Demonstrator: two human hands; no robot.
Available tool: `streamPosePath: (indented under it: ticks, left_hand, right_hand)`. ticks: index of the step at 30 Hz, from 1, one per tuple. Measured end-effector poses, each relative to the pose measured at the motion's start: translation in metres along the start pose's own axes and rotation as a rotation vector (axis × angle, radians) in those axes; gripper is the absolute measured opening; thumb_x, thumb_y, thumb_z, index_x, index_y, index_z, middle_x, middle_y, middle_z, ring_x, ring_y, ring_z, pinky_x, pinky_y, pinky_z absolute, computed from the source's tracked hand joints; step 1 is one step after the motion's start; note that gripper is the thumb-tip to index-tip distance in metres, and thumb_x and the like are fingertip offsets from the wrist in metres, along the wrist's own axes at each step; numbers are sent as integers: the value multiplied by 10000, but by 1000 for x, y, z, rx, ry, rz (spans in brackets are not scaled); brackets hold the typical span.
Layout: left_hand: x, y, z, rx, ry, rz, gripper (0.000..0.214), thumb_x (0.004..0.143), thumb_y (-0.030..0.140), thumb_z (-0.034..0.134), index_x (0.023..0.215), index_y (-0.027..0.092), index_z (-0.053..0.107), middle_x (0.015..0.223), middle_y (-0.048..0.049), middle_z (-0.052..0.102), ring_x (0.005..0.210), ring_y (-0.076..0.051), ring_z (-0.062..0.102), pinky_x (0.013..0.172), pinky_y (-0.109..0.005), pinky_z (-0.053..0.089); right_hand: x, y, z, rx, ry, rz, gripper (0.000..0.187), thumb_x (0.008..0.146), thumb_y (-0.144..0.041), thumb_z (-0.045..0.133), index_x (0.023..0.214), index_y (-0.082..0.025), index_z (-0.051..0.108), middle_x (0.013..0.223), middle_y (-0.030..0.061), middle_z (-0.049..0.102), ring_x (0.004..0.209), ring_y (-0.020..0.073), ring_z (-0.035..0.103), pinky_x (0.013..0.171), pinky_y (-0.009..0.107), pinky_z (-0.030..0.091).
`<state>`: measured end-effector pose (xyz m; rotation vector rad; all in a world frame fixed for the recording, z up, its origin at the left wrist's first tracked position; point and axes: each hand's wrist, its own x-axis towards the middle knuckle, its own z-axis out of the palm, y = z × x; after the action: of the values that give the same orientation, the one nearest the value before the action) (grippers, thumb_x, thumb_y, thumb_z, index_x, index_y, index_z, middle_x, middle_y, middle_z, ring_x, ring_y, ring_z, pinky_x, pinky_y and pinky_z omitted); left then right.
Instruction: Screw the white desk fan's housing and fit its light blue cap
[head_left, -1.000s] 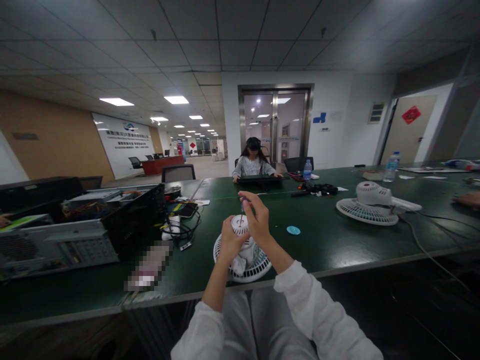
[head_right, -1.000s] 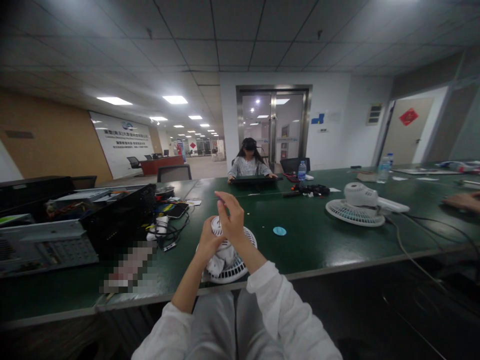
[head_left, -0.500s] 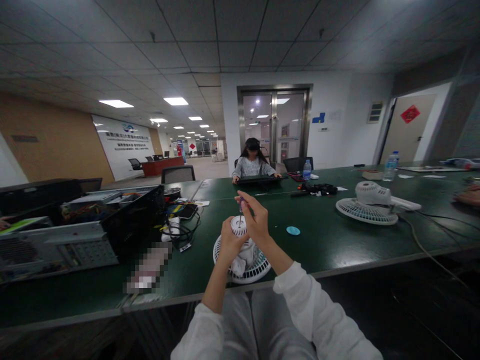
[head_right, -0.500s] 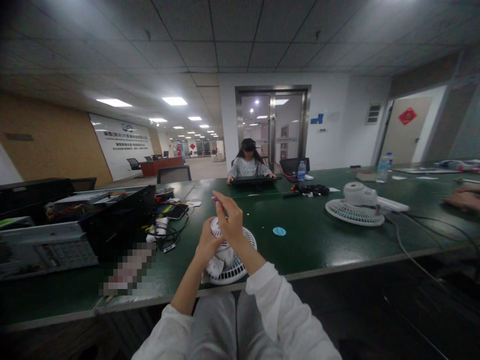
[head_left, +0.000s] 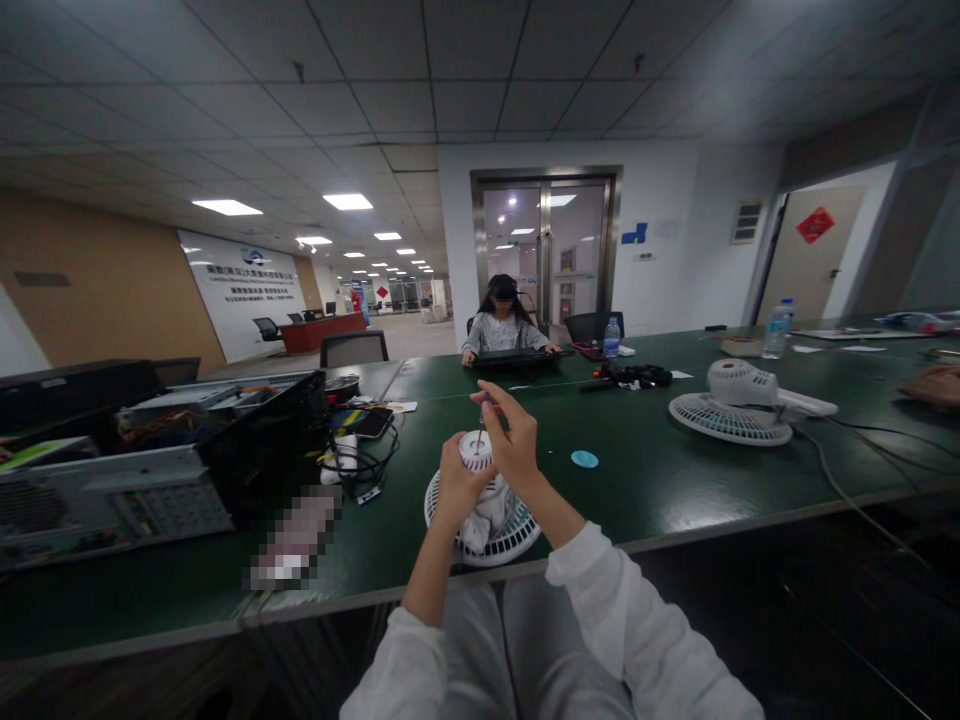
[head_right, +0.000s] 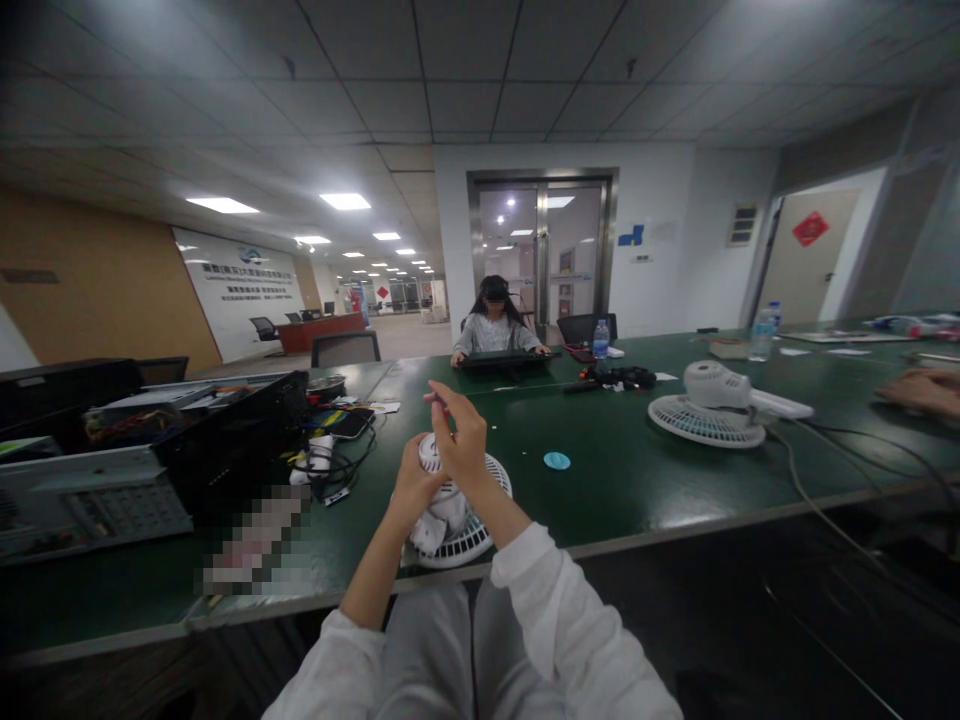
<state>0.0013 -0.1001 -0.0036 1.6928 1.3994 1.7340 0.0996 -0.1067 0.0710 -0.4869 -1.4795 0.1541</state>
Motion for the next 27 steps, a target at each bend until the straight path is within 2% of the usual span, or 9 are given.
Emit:
streamPosePath:
  ticks: [6, 12, 19, 24, 27]
  left_hand:
    - [-1, 2, 0, 4, -3, -2, 579, 586, 262, 727, 1097, 177, 469, 1084, -62, 498, 1066, -236, 486, 966, -407, 364]
    - [0, 1, 0, 10, -7, -15, 582, 581, 243, 729, 1097, 181, 468, 1087, -60, 498, 1072, -235, 485, 966, -407, 365]
    - [0, 4, -1, 31, -10, -12, 585, 576, 235, 726, 1097, 149, 475, 1078, -74, 499, 1060, -237, 481, 973, -403, 356]
    - [1, 1, 0, 17, 5, 8, 579, 565, 231, 729, 1086, 172, 483, 1065, -59, 506, 1053, -236, 488, 970, -402, 360]
    - [0, 0, 0, 9, 8, 15, 575, 567, 242, 729, 1084, 180, 483, 1061, -53, 509, 1049, -236, 494, 967, -406, 364]
  right_hand:
    - [1, -1, 0, -86, 45, -19, 213, 860, -270, 522, 1014, -212, 658, 920, 57, 676, 841, 166, 611, 757, 301, 498]
    - [1, 2, -1, 11, -25, -4, 339, 894, -217, 422, 1196, -249, 575, 1019, 51, 675, 918, 157, 612, 759, 287, 499]
    - [3, 0, 1, -55, 0, -13, 248, 872, -252, 494, 1061, -222, 651, 935, 53, 679, 808, 158, 606, 726, 284, 491]
    - [3, -2, 1, 17, -83, -26, 343, 899, -213, 431, 1206, -258, 576, 969, 44, 673, 910, 159, 605, 796, 302, 494]
    - [4, -4, 1, -2, -88, -29, 342, 898, -213, 441, 1205, -276, 578, 963, 36, 680, 906, 159, 607, 814, 311, 494]
